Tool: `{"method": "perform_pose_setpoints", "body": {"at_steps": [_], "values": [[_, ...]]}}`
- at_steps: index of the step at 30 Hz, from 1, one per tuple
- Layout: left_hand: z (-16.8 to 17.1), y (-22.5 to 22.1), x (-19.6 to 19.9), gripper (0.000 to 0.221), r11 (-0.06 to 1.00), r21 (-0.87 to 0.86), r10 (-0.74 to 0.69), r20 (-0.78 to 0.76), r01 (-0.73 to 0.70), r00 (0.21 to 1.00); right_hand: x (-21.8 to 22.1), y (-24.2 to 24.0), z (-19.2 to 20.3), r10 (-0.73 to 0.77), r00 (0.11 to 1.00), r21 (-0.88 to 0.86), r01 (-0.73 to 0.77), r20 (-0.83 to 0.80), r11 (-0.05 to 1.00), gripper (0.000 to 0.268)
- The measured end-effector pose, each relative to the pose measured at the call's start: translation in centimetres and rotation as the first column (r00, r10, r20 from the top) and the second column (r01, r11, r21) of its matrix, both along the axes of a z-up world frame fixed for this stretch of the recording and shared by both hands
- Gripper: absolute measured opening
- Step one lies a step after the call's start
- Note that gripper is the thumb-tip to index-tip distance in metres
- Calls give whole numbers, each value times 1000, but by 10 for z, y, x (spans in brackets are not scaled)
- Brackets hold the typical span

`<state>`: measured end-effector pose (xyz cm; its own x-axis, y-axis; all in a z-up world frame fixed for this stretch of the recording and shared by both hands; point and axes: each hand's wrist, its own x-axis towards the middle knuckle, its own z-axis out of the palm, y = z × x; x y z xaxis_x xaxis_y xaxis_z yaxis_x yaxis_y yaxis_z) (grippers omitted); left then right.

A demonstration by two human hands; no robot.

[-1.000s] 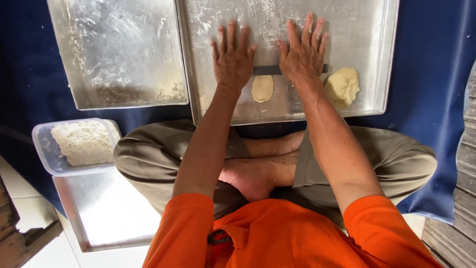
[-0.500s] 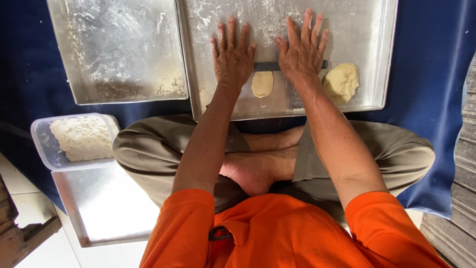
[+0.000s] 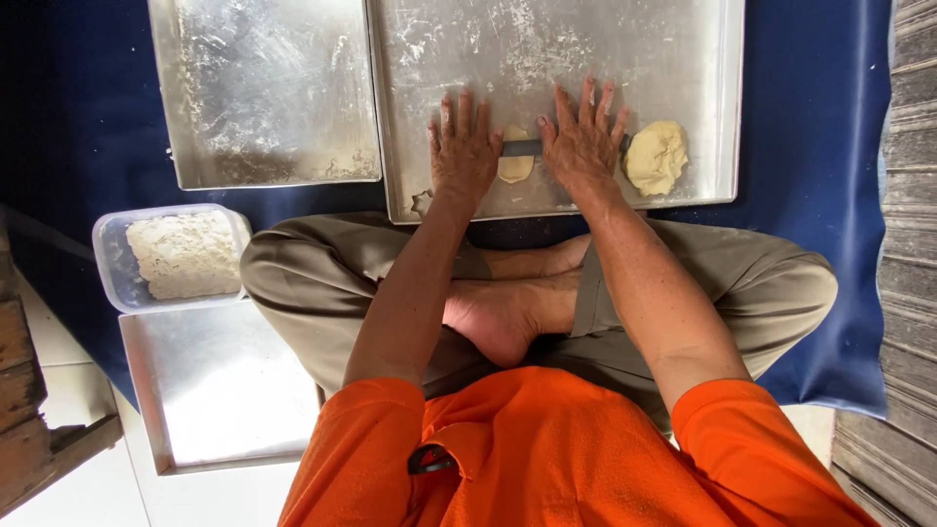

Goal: A person is preparing star-shaped cookies by rolling out small pieces of dough and using a cutter on a baking tray.

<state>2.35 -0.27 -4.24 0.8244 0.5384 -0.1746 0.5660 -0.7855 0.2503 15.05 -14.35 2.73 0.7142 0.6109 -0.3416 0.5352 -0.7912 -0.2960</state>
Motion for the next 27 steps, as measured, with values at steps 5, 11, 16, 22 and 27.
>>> {"method": "perform_pose_setpoints", "body": {"at_steps": [5, 11, 16, 22, 27], "values": [[26, -8, -8, 64, 993, -115, -19, -175, -2, 984, -9, -9, 3, -9, 999, -22, 8, -37, 1000, 65], [38, -16, -20, 66, 982, -187, -39, -233, -6, 972, -15, -18, 6, -17, 994, -71, 9, -112, 997, 67], [43, -23, -34, 68, 981, -194, -60, -211, 18, 976, -20, -32, -15, 1, 992, -46, -7, -127, 999, 68], [71, -29, -45, 68, 952, -305, -129, -357, 15, 925, -20, -59, -109, 4, 986, 122, -25, 166, 992, 68], [70, -36, -57, 74, 935, -353, -181, -403, 30, 897, -30, -78, -111, 97, 958, 105, -130, 271, 986, 71]]}}
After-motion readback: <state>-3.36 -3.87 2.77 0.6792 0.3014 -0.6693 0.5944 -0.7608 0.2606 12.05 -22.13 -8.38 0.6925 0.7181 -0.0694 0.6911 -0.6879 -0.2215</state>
